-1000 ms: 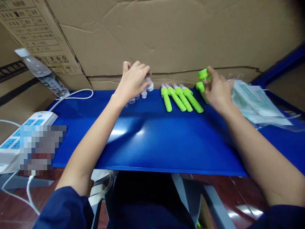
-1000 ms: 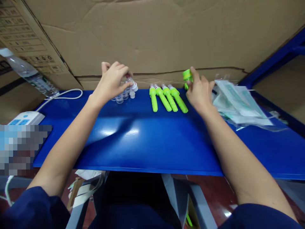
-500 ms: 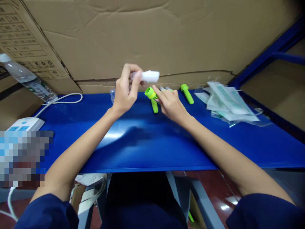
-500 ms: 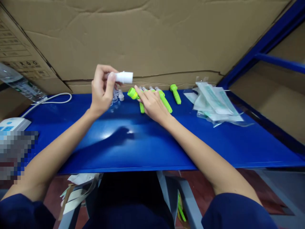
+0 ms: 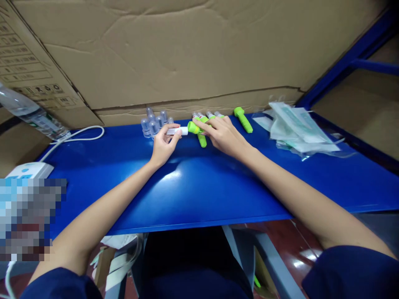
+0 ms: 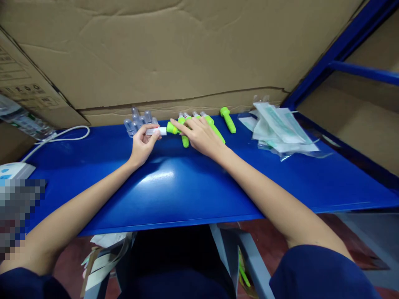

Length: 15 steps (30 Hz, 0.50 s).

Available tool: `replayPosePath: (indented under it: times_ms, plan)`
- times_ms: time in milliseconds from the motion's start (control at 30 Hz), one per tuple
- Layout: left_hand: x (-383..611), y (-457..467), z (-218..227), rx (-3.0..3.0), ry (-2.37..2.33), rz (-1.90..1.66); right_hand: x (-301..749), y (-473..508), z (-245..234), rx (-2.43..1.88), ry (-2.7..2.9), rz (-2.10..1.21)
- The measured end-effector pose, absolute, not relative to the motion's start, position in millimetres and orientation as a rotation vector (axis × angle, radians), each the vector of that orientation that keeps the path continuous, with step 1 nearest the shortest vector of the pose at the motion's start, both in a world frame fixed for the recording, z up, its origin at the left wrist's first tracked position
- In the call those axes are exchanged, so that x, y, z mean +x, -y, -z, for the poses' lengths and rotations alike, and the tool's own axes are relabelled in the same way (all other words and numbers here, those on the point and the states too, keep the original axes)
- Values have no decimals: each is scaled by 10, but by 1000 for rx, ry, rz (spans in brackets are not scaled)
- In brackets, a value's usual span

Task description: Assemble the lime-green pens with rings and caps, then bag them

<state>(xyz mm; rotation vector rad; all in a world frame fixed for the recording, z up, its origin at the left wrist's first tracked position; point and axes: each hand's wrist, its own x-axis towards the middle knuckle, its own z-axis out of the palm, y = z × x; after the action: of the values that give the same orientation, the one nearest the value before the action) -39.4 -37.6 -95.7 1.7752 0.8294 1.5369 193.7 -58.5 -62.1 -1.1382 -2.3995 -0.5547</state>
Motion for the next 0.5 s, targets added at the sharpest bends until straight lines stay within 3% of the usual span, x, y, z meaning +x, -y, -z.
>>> replayPosePath:
  times_ms: [500]
  plan:
    - [-432,397,997,1797,-824,-1522,1911,607,620,-1097,2491,634]
